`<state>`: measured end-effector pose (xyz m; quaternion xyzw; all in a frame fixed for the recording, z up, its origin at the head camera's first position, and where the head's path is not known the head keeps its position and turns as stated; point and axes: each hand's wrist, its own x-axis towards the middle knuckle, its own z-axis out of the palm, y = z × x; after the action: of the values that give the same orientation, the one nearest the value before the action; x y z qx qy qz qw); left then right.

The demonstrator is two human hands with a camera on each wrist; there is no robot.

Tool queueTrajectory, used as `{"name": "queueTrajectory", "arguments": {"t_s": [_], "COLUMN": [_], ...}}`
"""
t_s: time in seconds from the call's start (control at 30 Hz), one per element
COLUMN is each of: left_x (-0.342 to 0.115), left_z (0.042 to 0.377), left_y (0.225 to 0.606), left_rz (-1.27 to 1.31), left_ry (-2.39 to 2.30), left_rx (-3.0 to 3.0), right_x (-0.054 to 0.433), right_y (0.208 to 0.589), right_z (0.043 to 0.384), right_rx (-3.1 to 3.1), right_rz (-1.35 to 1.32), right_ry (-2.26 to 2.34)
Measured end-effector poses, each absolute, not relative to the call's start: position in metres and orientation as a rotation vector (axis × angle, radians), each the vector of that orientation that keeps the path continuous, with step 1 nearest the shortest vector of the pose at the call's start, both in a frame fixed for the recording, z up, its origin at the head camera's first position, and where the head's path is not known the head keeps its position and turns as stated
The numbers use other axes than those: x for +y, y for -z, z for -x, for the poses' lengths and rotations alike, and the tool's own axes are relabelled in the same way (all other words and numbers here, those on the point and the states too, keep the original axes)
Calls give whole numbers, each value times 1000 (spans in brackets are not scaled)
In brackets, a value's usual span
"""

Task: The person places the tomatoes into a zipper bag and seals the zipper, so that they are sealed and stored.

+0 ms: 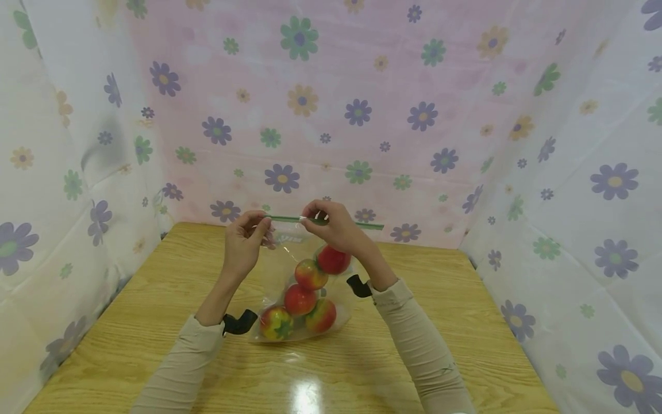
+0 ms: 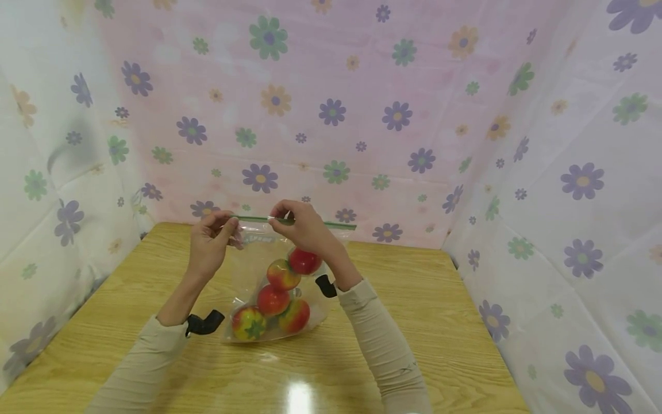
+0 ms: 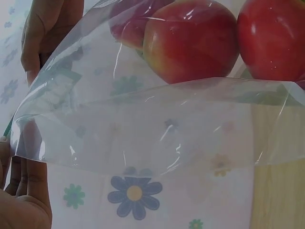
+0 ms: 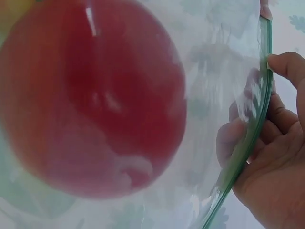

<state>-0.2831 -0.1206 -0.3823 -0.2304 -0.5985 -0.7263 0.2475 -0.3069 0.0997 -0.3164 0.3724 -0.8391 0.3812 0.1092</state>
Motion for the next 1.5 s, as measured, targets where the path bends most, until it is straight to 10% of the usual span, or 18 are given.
{"name": "queueTrajectory", "arguments": {"t_s": [1.5], "left_x": [-125], "left_z": [285], "left_y": [389], "left_rz": [614], "left_ry": [1998], "left_rx": [-1598], "right_x": [159], "right_y": [311], "right_z": [314], "right_rx": [-2652], "right_rz": [-1125], "right_ry": [-1133]}}
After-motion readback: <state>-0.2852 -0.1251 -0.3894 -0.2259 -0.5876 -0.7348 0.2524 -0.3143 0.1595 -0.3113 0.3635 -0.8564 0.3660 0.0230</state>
